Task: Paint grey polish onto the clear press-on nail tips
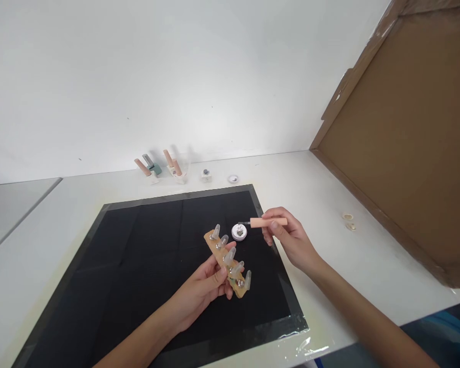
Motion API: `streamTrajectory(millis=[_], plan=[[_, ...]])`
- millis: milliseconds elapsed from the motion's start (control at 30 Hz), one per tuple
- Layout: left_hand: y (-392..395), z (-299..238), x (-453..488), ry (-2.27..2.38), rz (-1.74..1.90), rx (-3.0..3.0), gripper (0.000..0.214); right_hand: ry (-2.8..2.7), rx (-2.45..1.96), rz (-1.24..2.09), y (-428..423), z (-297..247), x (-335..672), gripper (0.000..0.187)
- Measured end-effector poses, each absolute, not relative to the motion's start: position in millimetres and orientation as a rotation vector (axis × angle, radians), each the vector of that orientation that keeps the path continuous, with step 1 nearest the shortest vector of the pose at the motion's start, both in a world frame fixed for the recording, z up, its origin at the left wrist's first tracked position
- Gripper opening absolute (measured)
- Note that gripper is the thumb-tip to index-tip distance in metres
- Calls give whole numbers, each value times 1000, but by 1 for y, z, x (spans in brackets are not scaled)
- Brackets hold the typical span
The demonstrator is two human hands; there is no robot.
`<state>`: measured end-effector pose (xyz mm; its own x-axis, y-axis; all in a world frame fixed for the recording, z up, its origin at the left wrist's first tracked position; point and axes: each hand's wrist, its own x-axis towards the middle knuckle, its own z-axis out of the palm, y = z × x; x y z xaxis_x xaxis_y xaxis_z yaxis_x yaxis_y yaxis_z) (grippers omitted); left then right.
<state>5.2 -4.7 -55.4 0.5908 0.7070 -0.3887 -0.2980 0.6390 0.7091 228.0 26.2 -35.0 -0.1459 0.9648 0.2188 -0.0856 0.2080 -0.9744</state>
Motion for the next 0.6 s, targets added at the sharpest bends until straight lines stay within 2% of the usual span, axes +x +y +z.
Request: streamTrajectory(millis=[200, 400, 600], plan=[[-5, -53, 5, 727, 636, 624, 57, -1390, -1056, 1042, 31, -37, 227, 20], [-4, -54, 6, 715, 632, 637, 57, -1757, -1230, 686, 41, -45, 224, 19], [-4, -53, 6, 723, 621, 646, 65, -1928, -1177, 695, 56, -50, 217, 23]])
